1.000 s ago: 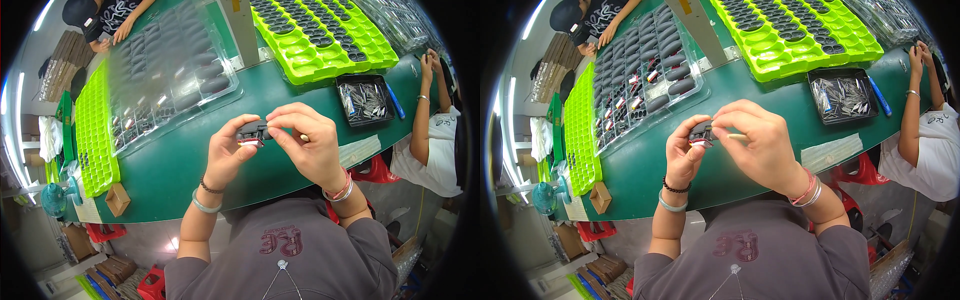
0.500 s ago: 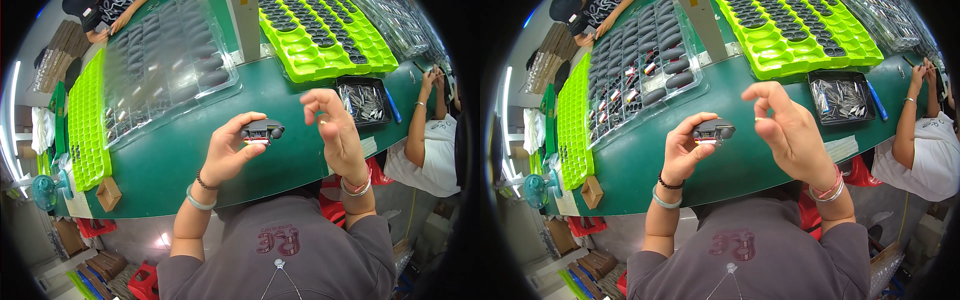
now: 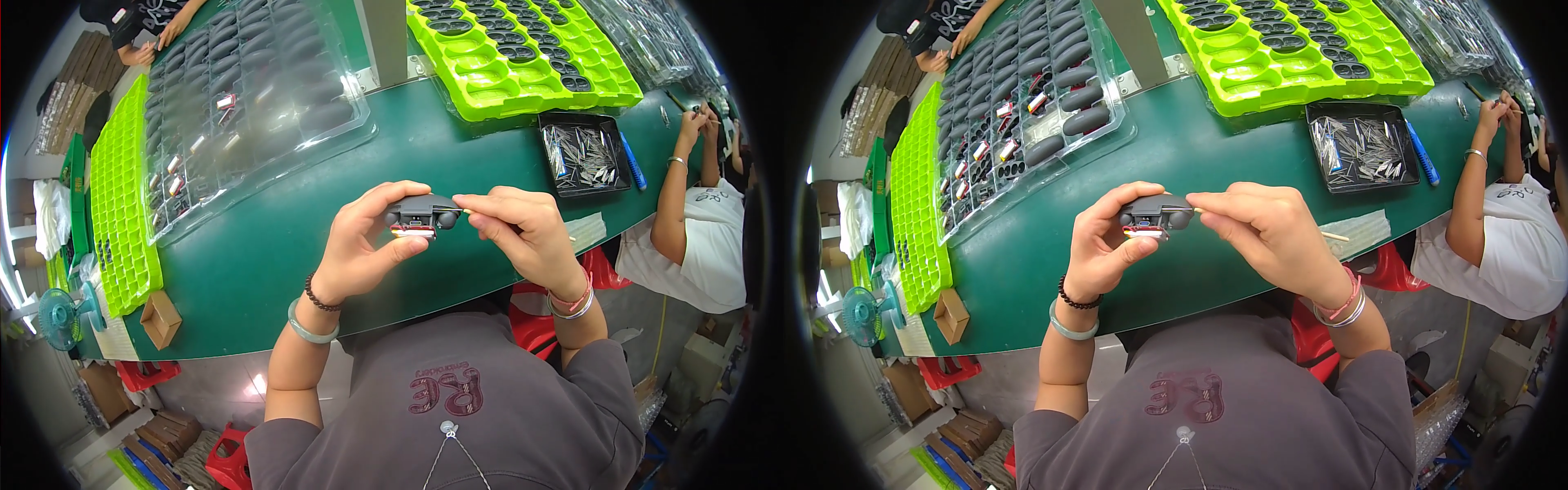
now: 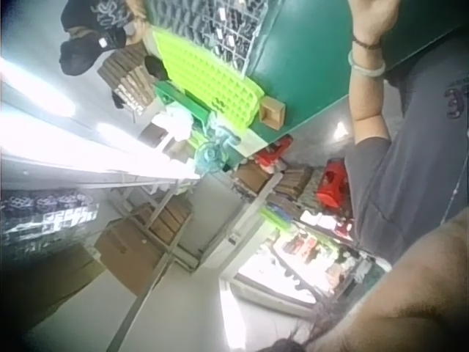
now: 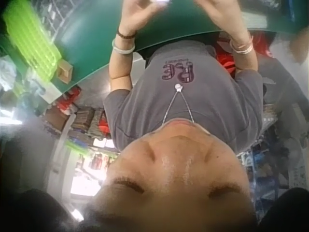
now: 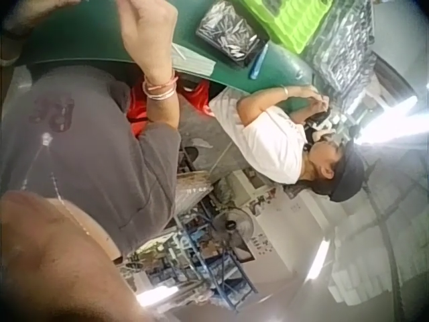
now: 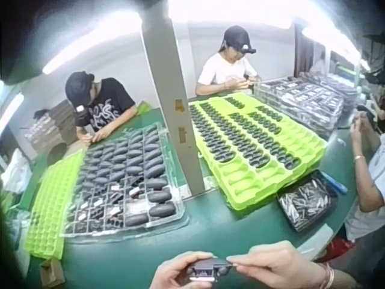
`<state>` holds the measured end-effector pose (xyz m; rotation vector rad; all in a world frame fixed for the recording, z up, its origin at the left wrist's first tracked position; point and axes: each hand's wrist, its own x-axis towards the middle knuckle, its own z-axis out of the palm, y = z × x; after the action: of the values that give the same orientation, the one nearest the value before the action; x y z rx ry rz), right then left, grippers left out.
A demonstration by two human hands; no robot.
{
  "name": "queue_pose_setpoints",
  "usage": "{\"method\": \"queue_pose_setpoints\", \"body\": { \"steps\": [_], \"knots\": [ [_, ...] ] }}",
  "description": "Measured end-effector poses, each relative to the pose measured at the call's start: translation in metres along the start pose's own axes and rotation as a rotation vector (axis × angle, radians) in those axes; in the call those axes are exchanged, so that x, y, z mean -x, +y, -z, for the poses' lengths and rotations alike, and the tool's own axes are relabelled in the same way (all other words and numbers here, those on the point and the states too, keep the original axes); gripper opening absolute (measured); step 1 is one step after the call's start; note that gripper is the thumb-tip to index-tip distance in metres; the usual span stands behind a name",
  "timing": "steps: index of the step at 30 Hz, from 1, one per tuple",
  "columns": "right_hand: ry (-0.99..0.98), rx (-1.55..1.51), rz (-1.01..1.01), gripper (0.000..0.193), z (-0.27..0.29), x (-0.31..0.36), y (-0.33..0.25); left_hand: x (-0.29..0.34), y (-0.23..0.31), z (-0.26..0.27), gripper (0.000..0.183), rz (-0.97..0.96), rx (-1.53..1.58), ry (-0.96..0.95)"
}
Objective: The person assembles small black plastic housing units by hand, inserting internal components into each unit at a factory workbench.
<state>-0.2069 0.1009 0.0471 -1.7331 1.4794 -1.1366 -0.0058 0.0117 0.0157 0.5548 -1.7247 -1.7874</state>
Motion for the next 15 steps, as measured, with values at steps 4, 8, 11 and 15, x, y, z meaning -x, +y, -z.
{"method": "queue_pose_setpoints", "body": {
  "steps": [4, 8, 11, 15],
  "knots": [
    [0.013, 0.001, -0.003, 0.020, -0.0010, 0.0008, 0.0002, -0.0003, -0.0020, 0.0002, 0.046, -0.018, -0.012, 0.005],
    [0.010, -0.008, -0.013, 0.020, -0.0013, 0.0013, -0.0008, -0.0001, -0.0019, -0.0003, 0.046, -0.033, -0.023, 0.001],
    [0.013, 0.004, -0.008, 0.019, -0.0013, 0.0015, 0.0004, -0.0003, -0.0030, -0.0005, 0.045, -0.030, -0.043, 0.002],
    [0.003, 0.058, 0.021, 0.018, -0.0012, 0.0027, 0.0018, -0.0020, -0.0046, 0.0008, 0.044, -0.099, -0.136, -0.010]
  ]
}}
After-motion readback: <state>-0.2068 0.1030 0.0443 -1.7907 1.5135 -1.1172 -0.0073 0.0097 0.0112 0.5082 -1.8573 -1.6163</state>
